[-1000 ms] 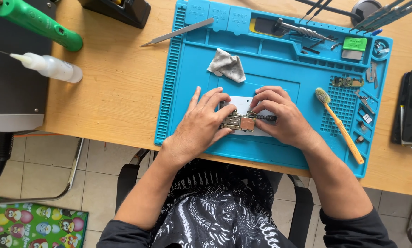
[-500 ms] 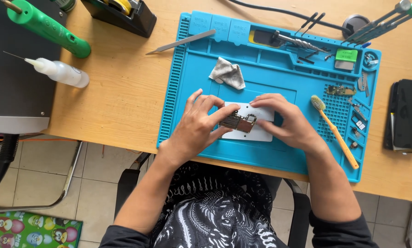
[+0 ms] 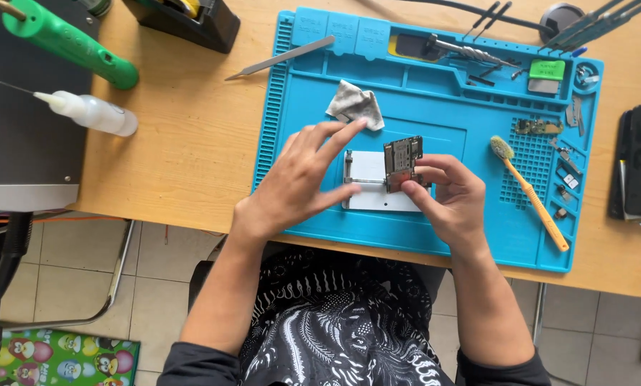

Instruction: Securing a mobile phone motherboard into a specialized spring-loaded repair holder on a workbench.

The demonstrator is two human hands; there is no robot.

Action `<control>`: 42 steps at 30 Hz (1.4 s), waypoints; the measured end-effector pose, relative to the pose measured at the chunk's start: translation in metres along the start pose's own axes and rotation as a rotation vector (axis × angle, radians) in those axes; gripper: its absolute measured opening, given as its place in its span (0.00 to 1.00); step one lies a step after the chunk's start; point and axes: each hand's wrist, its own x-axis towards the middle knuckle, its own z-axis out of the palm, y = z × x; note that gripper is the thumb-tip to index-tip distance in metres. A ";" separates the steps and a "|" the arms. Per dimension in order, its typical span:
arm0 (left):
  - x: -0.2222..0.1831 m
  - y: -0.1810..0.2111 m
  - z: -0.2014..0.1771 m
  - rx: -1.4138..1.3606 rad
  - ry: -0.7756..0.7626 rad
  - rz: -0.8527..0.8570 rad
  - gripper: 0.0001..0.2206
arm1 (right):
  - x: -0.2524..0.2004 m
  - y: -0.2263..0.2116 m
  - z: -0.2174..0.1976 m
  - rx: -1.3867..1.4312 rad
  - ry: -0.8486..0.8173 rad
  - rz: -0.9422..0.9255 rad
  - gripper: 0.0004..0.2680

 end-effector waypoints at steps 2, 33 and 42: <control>-0.011 0.003 0.018 0.039 -0.031 -0.024 0.52 | -0.006 0.017 -0.005 -0.024 0.041 -0.020 0.12; 0.014 -0.005 0.020 0.016 -0.044 -0.085 0.36 | 0.006 -0.006 -0.001 -0.606 -0.181 -0.189 0.07; 0.020 -0.011 0.031 0.147 -0.060 -0.051 0.36 | 0.005 -0.004 -0.005 -0.547 -0.168 -0.190 0.17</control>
